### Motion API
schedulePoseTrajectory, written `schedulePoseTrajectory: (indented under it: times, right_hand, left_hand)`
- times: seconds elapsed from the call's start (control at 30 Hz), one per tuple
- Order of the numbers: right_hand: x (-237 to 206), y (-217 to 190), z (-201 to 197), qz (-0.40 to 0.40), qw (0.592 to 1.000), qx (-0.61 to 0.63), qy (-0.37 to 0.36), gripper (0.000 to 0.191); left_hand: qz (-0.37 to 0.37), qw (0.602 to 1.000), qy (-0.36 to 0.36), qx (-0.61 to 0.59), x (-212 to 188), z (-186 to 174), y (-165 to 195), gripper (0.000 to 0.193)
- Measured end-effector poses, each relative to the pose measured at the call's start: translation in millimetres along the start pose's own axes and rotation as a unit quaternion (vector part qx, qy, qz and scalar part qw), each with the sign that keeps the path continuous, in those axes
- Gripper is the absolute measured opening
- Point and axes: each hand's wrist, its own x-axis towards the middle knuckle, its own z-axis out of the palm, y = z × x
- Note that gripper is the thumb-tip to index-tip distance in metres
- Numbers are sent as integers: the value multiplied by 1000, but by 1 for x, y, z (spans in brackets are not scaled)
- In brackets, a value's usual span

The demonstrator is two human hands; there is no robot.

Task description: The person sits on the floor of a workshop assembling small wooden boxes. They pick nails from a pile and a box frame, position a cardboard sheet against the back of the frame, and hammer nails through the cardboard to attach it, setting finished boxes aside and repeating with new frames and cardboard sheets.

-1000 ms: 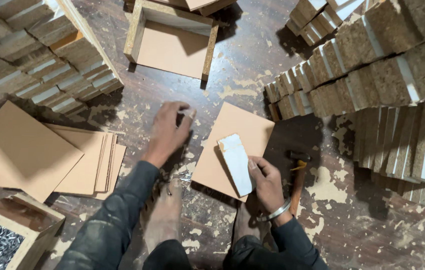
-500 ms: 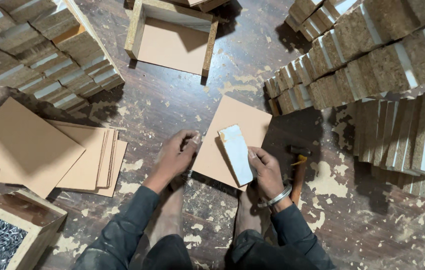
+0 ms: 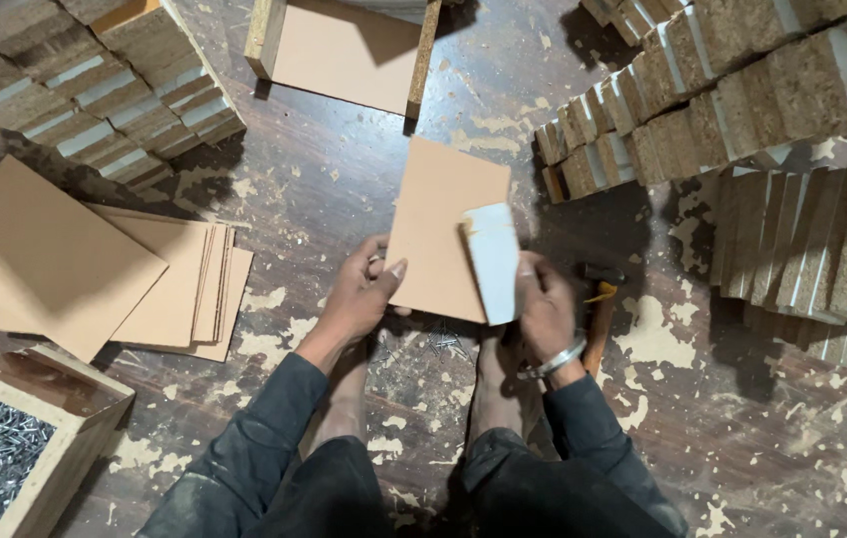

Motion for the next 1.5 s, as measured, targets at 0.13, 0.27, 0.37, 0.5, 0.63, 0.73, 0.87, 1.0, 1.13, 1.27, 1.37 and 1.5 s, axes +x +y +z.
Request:
schedulePoseTrajectory:
  times: [0.13, 0.27, 0.37, 0.5, 0.63, 0.73, 0.87, 1.0, 1.13, 1.27, 1.37, 1.5]
  right_hand:
    - [-4, 3, -19, -66, 978, -162, 111, 30]
    - [0, -6, -14, -76, 968, -236, 34, 31]
    - [9, -17, 6, -244, 940, -234, -40, 35]
    - [13, -26, 19, -366, 880, -296, -55, 54]
    - [9, -19, 9, -283, 928, -223, -98, 47]
    - [8, -13, 5, -216, 940, -242, -109, 38]
    - [12, -7, 9, -248, 915, -287, -136, 75]
    - [13, 0, 6, -240, 901, -310, -184, 95]
    - [13, 8, -2, -193, 902, -321, -215, 77]
    - [21, 9, -2, -247, 916, -256, -188, 59]
    - [31, 3, 6, -198, 946, -181, -182, 39]
    - [41, -10, 19, -266, 935, -213, -102, 33]
  left_hand:
    - [25, 997, 52, -57, -10, -14, 17, 43]
    - [39, 993, 35, -108, -13, -21, 40, 54]
    - [98, 991, -38, -87, -1, -15, 51, 55]
    - [108, 991, -42, -69, 11, -13, 47, 63]
    - [117, 993, -11, -21, 18, -22, 39, 56]
    - [89, 996, 1, -30, 16, -21, 33, 48]
    - [55, 996, 53, -54, 8, -23, 26, 47]
    - [48, 983, 94, -152, 1, -33, 25, 40]
    - [90, 960, 99, -245, -7, -51, 31, 38]
    - [93, 961, 77, -248, -7, -60, 40, 43]
    - [90, 981, 60, -161, 3, -54, 40, 42]
    - [56, 994, 70, -55, 20, -36, 29, 41]
